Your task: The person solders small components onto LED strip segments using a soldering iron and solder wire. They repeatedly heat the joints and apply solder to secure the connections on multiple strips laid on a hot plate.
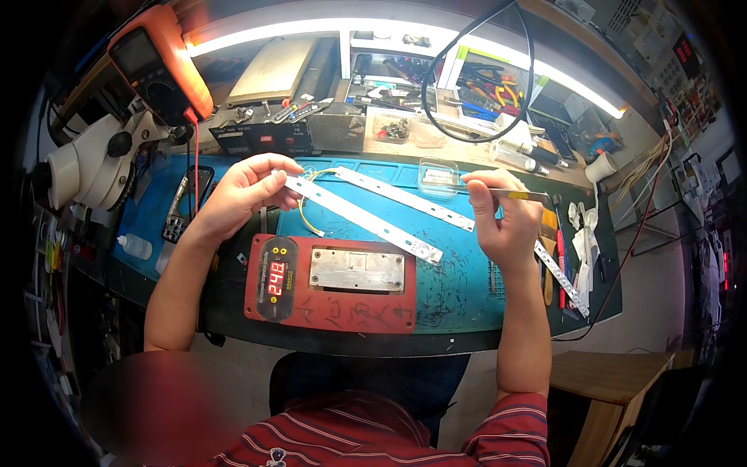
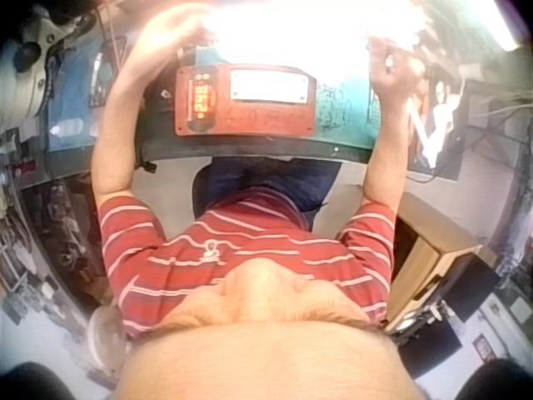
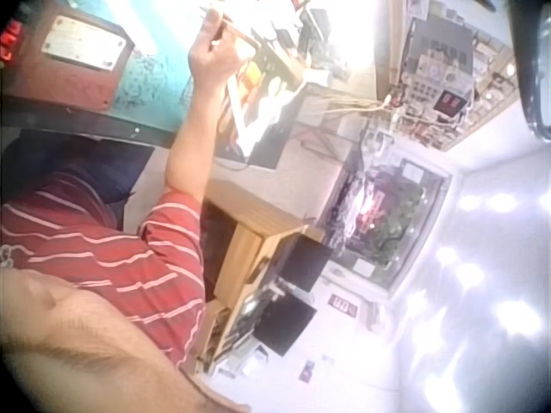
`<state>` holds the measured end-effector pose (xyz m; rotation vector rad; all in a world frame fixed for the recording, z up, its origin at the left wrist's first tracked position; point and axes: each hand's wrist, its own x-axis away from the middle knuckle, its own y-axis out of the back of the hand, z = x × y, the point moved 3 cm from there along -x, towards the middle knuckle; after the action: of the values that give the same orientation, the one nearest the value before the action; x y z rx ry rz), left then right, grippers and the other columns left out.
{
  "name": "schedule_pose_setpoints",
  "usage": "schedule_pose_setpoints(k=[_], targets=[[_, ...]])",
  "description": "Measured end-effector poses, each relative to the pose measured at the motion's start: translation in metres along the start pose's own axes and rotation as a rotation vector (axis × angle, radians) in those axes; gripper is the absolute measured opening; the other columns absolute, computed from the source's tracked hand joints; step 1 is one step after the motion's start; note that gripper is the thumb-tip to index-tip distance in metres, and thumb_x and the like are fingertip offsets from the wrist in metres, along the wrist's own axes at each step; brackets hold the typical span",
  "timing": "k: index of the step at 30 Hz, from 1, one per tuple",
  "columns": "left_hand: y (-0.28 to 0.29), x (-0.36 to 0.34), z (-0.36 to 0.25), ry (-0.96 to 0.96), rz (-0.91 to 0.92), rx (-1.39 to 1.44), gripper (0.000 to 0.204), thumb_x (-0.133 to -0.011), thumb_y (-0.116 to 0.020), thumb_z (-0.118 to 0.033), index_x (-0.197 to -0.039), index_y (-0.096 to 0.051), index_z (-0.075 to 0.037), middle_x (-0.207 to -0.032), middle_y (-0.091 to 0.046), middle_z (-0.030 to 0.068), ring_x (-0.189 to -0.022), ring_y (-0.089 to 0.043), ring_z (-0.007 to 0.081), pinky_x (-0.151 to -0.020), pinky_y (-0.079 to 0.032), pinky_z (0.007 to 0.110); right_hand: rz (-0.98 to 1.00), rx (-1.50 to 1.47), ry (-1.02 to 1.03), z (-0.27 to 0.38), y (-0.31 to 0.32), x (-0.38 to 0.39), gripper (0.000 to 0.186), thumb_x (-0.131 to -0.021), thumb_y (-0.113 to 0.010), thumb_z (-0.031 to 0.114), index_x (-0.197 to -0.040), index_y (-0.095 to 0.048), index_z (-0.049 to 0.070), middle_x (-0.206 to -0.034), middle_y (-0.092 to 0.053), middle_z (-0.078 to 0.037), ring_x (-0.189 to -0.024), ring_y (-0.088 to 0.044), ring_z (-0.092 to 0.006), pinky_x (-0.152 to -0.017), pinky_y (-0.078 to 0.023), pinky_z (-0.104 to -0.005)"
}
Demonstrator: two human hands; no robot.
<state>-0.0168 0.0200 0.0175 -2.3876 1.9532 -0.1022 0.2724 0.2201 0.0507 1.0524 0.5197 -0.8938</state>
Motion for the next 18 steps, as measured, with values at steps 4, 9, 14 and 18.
schedule_pose_setpoints(k=[4,9,14,18], targets=[[-0.0001,0.0002,-0.0002,0.0,-0.003,-0.011,0.028,-0.102,-0.055,-0.021,-0.122,-0.059,0.0,-0.102,-0.069,0.0096,-0.089,-0.067,0.0115,-0.082,-0.055,0.027,-0.006,0.005,0.007,-0.0002,0.0,0.0001,0.017,-0.096,-0.065,0.016,-0.091,-0.07,0.001,-0.073,-0.067,-0.006,-0.053,-0.054,-0.0088,-0.049,-0.041,-0.023],[-0.0005,0.0005,-0.0004,-0.005,-0.003,-0.009,0.028,-0.103,-0.055,-0.021,-0.121,-0.06,0.0,-0.102,-0.07,0.0105,-0.09,-0.067,0.0129,-0.083,-0.055,0.027,-0.017,0.008,0.018,0.0004,-0.0004,0.0,0.017,-0.096,-0.065,0.016,-0.092,-0.07,0.001,-0.074,-0.067,-0.006,-0.054,-0.056,-0.009,-0.049,-0.042,-0.0228],[-0.0005,0.0009,-0.0007,-0.01,-0.001,-0.006,0.028,-0.103,-0.054,-0.021,-0.121,-0.06,0.0,-0.102,-0.069,0.0109,-0.091,-0.068,0.0138,-0.083,-0.055,0.028,-0.014,-0.002,0.012,-0.0016,-0.0002,0.0005,0.017,-0.096,-0.065,0.016,-0.092,-0.07,0.001,-0.075,-0.067,-0.006,-0.055,-0.056,-0.0086,-0.049,-0.042,-0.0224],[0.0003,0.0007,0.0004,-0.013,0.004,0.0,0.028,-0.103,-0.054,-0.021,-0.121,-0.06,0.0,-0.102,-0.069,0.011,-0.091,-0.068,0.0139,-0.083,-0.055,0.028,-0.011,-0.001,0.014,-0.0008,-0.0005,0.0004,0.017,-0.096,-0.065,0.017,-0.092,-0.07,0.001,-0.075,-0.067,-0.006,-0.055,-0.056,-0.0084,-0.05,-0.042,-0.0221]])
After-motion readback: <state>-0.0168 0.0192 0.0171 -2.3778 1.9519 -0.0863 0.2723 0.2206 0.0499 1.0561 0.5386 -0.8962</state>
